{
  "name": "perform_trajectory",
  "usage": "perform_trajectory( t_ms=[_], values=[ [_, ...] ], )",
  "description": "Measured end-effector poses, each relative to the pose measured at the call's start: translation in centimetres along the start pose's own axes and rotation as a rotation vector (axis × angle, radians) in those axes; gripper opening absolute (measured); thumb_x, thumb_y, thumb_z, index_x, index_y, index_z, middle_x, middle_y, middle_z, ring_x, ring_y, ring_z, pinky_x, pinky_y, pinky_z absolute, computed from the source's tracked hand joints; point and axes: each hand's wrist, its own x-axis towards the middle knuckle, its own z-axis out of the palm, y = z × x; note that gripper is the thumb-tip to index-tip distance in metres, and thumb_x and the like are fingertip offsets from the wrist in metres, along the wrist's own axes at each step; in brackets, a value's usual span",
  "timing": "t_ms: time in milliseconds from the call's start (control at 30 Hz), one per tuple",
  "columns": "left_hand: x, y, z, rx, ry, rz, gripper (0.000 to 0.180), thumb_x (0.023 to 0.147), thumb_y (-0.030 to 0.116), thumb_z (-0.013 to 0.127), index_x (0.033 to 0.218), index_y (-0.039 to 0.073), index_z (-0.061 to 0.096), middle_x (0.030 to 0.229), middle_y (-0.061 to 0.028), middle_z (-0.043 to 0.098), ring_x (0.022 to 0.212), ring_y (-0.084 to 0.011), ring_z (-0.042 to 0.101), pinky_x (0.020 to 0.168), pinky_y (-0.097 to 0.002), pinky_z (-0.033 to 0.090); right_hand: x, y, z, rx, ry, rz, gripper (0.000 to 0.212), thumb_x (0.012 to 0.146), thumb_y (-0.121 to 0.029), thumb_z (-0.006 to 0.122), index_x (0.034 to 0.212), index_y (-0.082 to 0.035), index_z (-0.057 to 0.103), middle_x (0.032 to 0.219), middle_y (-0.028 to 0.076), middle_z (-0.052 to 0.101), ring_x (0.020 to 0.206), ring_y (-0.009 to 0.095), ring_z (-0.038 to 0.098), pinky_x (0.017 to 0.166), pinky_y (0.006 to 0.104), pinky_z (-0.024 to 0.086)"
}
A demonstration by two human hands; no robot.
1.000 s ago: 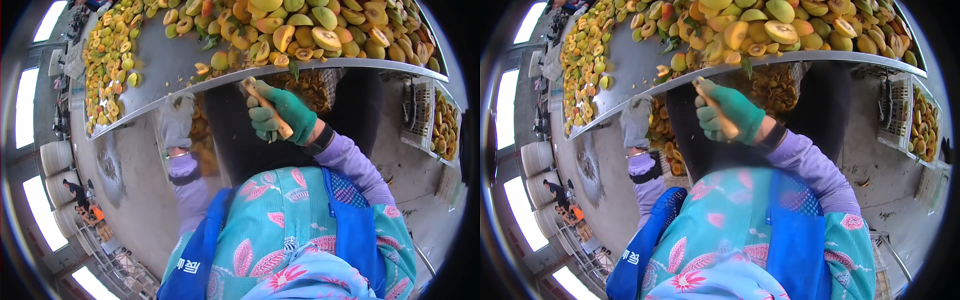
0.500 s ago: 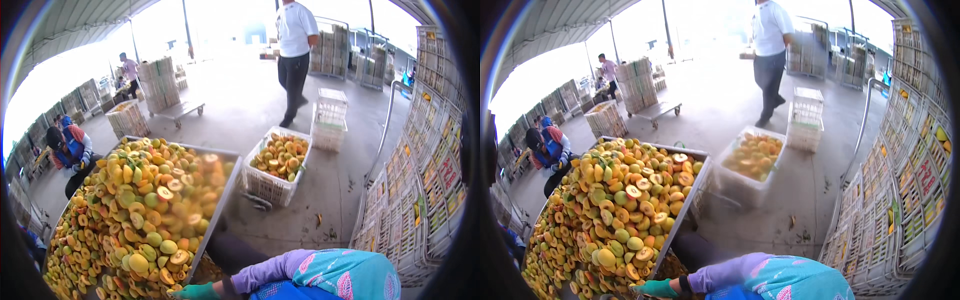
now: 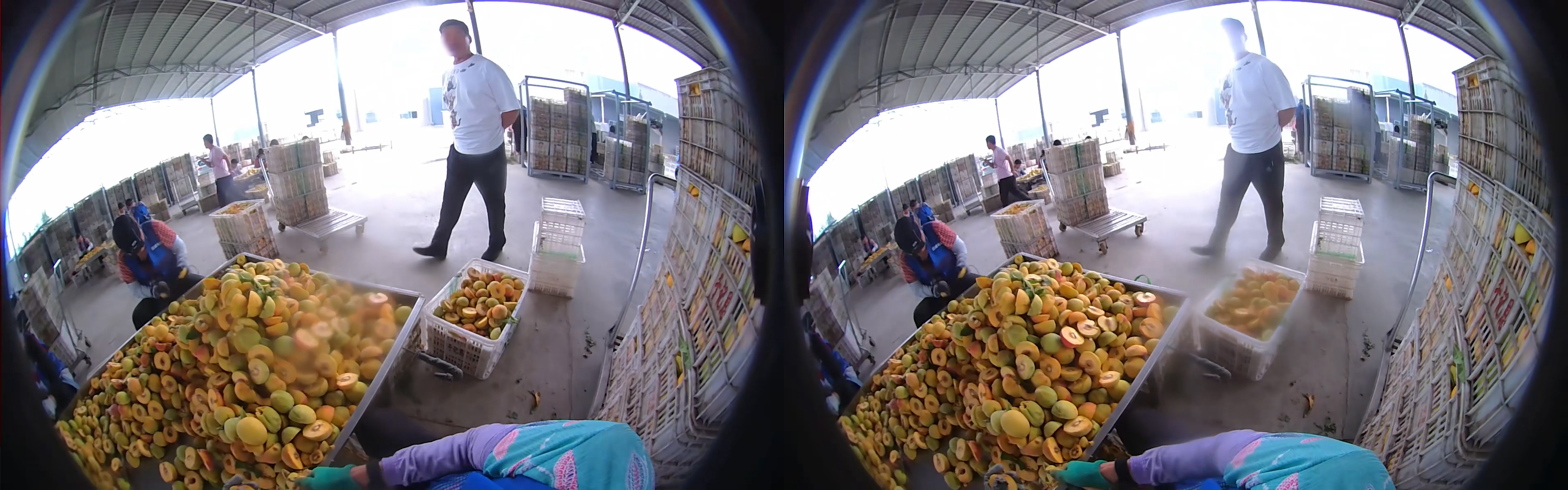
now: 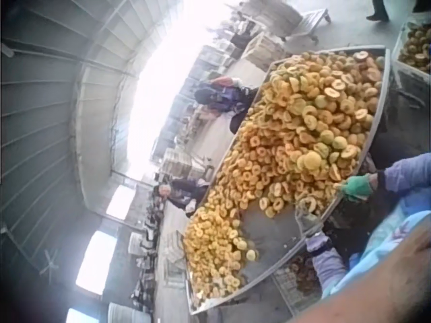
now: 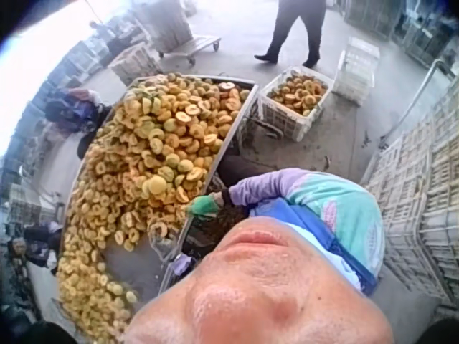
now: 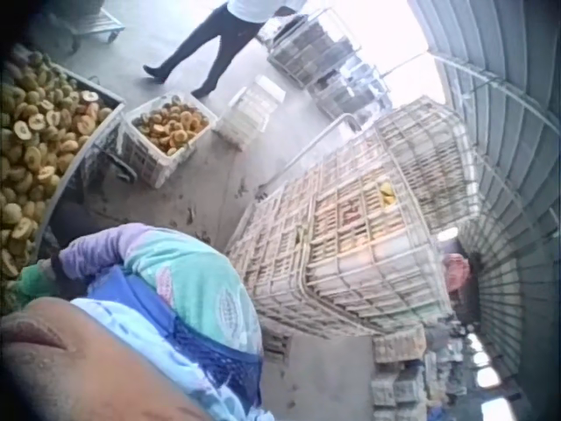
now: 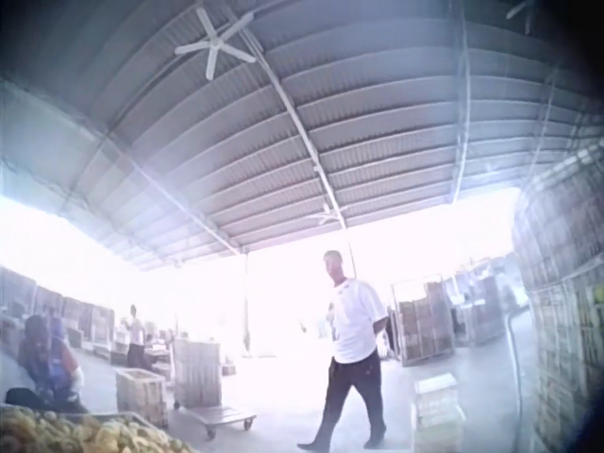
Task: The person picks up a peach from a metal table, removes the pit using a handheld tool, and drops the pit into a basket. They place the pitted peach halves back onto the table and repeat the process for several peaches.
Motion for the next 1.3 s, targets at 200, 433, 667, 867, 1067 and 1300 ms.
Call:
perform_trajectory(
  t_ms=[200, 433, 667, 867, 1067, 1300],
  values=[
    [-0.5, -1.7, -0.4, -0.113, 0.030, -0.087, 0.046, 0.082, 0.030, 0.054, 0.119, 0.004, 0.056, 0.116, -0.0191, 0.055, 0.111, -0.0318, 0.049, 0.096, -0.0379, 0.039, -1.2, -1.3, 0.4, -0.140, 0.073, -0.035, 0.058, 0.092, -0.058, 0.044, 0.068, -0.008, 0.063, 0.056, 0.001, 0.051, 0.050, 0.011, 0.044, 0.045, 0.0304, 0.036],
    [-0.5, -2.7, -0.9, -0.223, 0.044, -0.140, 0.043, 0.082, 0.029, 0.056, 0.117, 0.004, 0.056, 0.113, -0.0172, 0.056, 0.107, -0.0293, 0.050, 0.093, -0.0367, 0.041, -2.4, -2.8, 1.6, -0.172, 0.147, -0.131, 0.058, 0.091, -0.056, 0.048, 0.072, -0.004, 0.065, 0.059, 0.002, 0.055, 0.053, 0.013, 0.044, 0.047, 0.0322, 0.036],
    [-1.2, -3.8, -1.4, -0.305, 0.049, -0.187, 0.040, 0.082, 0.028, 0.058, 0.115, 0.004, 0.057, 0.109, -0.0153, 0.058, 0.103, -0.0269, 0.052, 0.090, -0.0356, 0.042, -0.5, -0.6, 0.3, -0.231, 0.197, -0.123, 0.057, 0.090, -0.056, 0.050, 0.075, -0.005, 0.067, 0.060, 0.002, 0.056, 0.055, 0.014, 0.047, 0.047, 0.0338, 0.038],
    [-1.8, -4.5, -1.7, -0.349, 0.067, -0.211, 0.038, 0.082, 0.027, 0.060, 0.113, 0.005, 0.057, 0.106, -0.0136, 0.058, 0.100, -0.0248, 0.053, 0.087, -0.0347, 0.044, -1.7, -1.6, 2.1, -0.156, 0.143, -0.126, 0.047, 0.094, -0.049, 0.049, 0.096, -0.006, 0.067, 0.080, 0.002, 0.064, 0.073, 0.013, 0.054, 0.067, 0.0321, 0.047],
    [-2.0, -4.9, -1.6, -0.384, 0.082, -0.226, 0.036, 0.083, 0.026, 0.062, 0.111, 0.005, 0.058, 0.103, -0.0120, 0.059, 0.097, -0.0227, 0.055, 0.084, -0.0337, 0.045, -1.6, -1.4, 2.0, -0.174, 0.192, -0.065, 0.042, 0.097, -0.044, 0.046, 0.105, -0.007, 0.064, 0.096, 0.004, 0.066, 0.087, 0.016, 0.056, 0.079, 0.0322, 0.047],
    [-2.1, -5.2, -1.3, -0.431, 0.099, -0.230, 0.034, 0.083, 0.025, 0.064, 0.109, 0.005, 0.058, 0.100, -0.0101, 0.061, 0.093, -0.0202, 0.056, 0.081, -0.0326, 0.046, -2.3, -1.8, 1.7, -0.296, 0.164, -0.104, 0.040, 0.097, -0.041, 0.045, 0.110, -0.007, 0.062, 0.104, 0.009, 0.065, 0.095, 0.021, 0.058, 0.084, 0.0358, 0.046]
  ],
)
